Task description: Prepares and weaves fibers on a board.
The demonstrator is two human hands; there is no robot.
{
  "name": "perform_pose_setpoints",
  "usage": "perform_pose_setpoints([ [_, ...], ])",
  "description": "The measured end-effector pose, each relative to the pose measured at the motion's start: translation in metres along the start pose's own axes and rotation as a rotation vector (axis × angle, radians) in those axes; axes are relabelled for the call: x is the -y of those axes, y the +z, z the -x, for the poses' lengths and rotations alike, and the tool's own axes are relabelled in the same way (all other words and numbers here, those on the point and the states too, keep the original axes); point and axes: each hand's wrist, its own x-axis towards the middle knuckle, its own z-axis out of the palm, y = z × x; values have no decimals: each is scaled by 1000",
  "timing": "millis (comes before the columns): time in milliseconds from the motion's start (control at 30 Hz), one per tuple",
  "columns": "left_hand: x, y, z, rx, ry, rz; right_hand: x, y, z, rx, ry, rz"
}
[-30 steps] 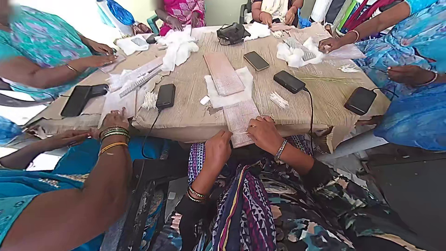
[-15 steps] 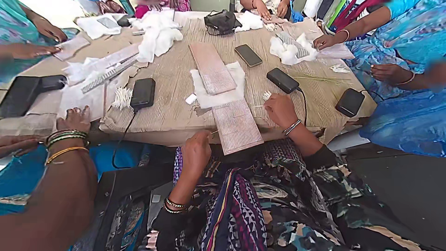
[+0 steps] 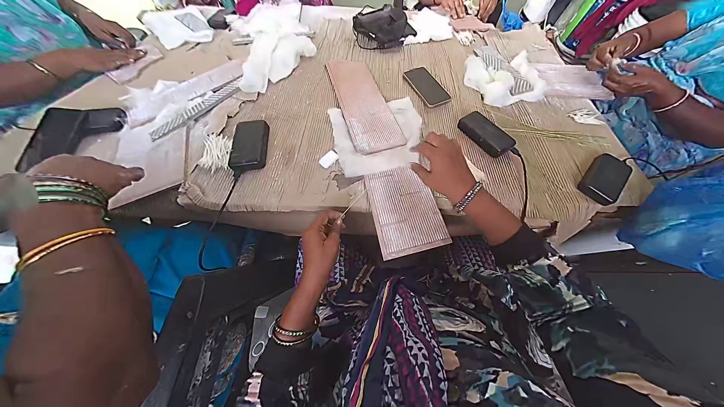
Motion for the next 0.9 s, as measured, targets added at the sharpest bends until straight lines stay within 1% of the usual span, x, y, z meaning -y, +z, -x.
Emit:
perform_pose_setpoints([
  [67,-1,1,0,-2,9,22,14,19,-20,56,-49,-3],
  [100,-1,1,2,-4,14,29,18,26,-29,116,-26,6],
  [167,0,-1,5,-9,24,39,21,34,-48,303,75,-1],
  [200,0,-2,7,-12,22,42,21,36,-52,347,99,-43],
  [233,1,-5,9,-19,14,46,21,37,-48,318,85,-103],
  [300,5,-9,12,-35,-15,66,22,39,-31,150,-13,-204],
  [367,9,-12,14,-42,-36,74,22,40,-15,50,-109,-196],
  [500,9,-10,12,-40,-39,89,11,44,18,11,-345,-81],
  [567,6,-6,11,-34,-22,105,7,41,31,16,-414,-70],
  [633,3,-3,13,-30,-13,112,4,39,41,33,-432,-82],
  [767,-5,3,17,-12,-11,107,0,28,57,23,-400,-177],
  [833,-8,1,21,-9,-12,104,2,23,64,8,-355,-241],
  [900,-12,-1,24,-7,-13,108,1,20,67,6,-272,-315],
])
